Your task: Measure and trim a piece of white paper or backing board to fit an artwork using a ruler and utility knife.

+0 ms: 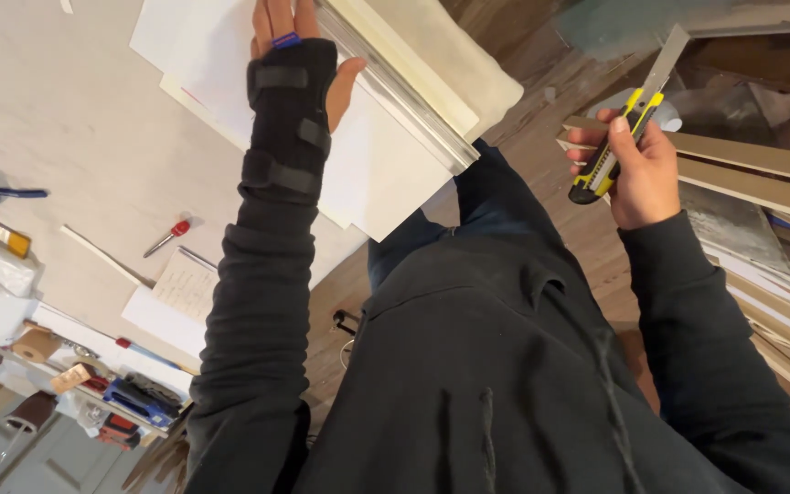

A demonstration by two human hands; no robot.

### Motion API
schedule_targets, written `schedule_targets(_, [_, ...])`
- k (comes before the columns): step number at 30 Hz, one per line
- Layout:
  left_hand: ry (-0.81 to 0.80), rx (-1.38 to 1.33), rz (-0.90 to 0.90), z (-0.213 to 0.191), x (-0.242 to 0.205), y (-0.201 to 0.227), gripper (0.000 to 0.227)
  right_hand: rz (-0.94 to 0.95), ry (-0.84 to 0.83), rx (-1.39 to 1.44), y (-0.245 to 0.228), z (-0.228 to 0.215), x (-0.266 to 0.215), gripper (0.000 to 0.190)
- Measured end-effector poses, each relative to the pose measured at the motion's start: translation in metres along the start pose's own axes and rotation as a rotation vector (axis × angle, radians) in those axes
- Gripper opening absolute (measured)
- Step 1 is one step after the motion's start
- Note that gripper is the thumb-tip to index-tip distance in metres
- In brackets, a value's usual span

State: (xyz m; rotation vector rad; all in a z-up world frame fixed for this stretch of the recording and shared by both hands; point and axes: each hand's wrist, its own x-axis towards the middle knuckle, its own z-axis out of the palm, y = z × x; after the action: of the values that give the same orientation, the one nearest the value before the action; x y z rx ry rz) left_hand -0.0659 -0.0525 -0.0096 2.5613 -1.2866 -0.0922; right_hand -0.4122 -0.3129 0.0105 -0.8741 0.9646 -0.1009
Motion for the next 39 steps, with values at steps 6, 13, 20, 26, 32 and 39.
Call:
schedule_targets(6, [-0.08, -0.06, -0.082, 0.007, 0.007, 0.007, 0.108, 0.06, 0.003, -0.06, 0.018, -0.017, 0.01, 0.028])
schedule_targets(13, [-0.099, -0.053, -0.09, 0.02, 0.008, 0.004, 0.125, 0.171, -0.032, -0.037, 0.041, -0.023, 0.026, 0.027])
schedule_targets(20, [-0.113, -0.045, -0.125, 0.01, 0.013, 0.013, 0.136, -0.156, 0.007, -0.268, -0.021, 0.063, 0.045, 0.03])
schedule_targets(26, [-0.279, -0.046, -0.224, -0.001, 0.02, 0.024, 0.145, -0.747, -0.202, -0.935, -0.057, 0.182, 0.072, 0.045])
schedule_targets(32, [-0.287, -0.105, -0.262, -0.005, 0.021, 0.022, 0.146, -1.071, -0.325, -1.227, -0.049, 0.263, 0.111, 0.03])
schedule_targets(39, [-0.309, -0.063, -0.271, 0.003, 0.021, 0.023, 0.137, -1.087, -0.343, -1.354, -0.032, 0.286, 0.137, 0.011])
